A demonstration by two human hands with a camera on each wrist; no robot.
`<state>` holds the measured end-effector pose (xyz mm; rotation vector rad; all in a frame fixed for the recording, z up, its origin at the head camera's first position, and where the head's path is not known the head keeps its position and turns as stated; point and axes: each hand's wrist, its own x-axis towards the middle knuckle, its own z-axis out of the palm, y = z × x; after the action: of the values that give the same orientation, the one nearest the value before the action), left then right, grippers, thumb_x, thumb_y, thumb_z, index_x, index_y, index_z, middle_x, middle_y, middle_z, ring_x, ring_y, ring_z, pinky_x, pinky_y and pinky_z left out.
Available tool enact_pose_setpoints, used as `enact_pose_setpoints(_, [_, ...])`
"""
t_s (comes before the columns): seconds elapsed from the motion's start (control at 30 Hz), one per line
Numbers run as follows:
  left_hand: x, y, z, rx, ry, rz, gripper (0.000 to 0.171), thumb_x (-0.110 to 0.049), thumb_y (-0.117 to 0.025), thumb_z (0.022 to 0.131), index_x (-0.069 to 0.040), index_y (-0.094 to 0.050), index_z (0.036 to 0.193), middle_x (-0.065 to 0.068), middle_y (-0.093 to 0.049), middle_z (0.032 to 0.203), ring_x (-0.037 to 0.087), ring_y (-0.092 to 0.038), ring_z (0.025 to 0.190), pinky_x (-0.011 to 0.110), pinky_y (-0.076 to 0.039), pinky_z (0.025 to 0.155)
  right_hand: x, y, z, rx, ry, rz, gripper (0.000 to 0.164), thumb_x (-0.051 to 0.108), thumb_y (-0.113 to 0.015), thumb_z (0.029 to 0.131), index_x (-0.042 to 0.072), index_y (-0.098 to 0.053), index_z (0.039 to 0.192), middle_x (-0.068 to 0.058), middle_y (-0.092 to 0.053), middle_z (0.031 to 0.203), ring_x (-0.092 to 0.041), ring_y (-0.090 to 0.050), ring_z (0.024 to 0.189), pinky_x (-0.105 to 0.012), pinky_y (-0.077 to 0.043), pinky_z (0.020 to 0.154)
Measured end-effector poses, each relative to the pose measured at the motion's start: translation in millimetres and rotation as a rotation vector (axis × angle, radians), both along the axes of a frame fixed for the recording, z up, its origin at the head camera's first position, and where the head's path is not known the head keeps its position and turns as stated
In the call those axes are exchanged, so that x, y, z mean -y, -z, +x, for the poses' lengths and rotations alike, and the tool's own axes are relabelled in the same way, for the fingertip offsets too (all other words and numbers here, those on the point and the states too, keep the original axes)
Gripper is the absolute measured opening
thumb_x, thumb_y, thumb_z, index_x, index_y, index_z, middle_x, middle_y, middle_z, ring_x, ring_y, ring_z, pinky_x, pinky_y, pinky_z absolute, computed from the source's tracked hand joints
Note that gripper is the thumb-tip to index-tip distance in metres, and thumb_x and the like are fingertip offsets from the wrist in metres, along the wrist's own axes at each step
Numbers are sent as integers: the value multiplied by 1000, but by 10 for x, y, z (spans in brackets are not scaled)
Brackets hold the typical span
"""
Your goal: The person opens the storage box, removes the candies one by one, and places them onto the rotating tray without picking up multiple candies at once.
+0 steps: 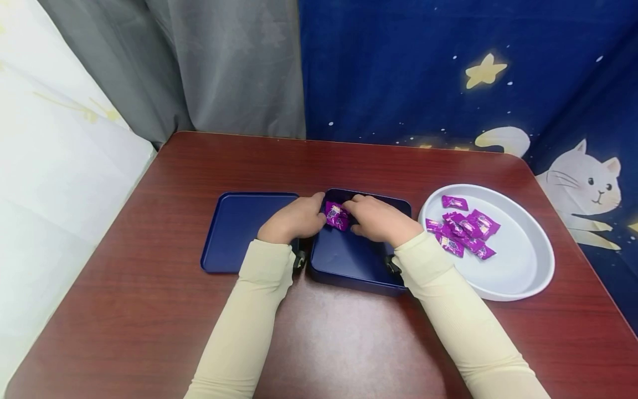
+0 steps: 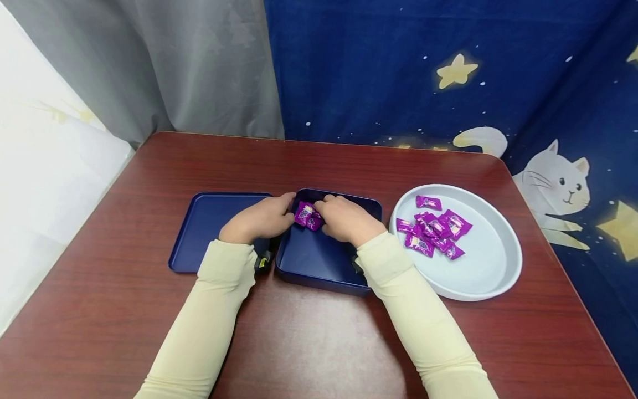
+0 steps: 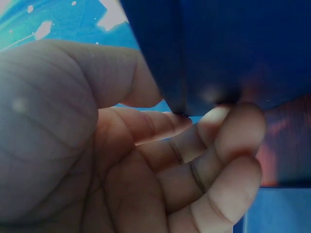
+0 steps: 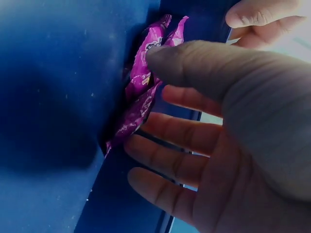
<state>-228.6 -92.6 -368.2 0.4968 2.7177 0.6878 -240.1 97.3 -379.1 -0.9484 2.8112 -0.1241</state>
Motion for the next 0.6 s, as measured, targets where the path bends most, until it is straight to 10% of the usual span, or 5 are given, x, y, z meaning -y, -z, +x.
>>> enact_pose_setpoints(0.6, [0, -4, 6, 2, 7, 17, 60, -17, -42, 96, -2, -19, 149, 14, -31, 151, 25, -29, 134, 44, -28, 111, -75, 8, 9, 110, 84, 46, 14, 10, -69, 79, 8, -58, 86, -7, -54, 78, -22, -48, 73, -34, -44, 63])
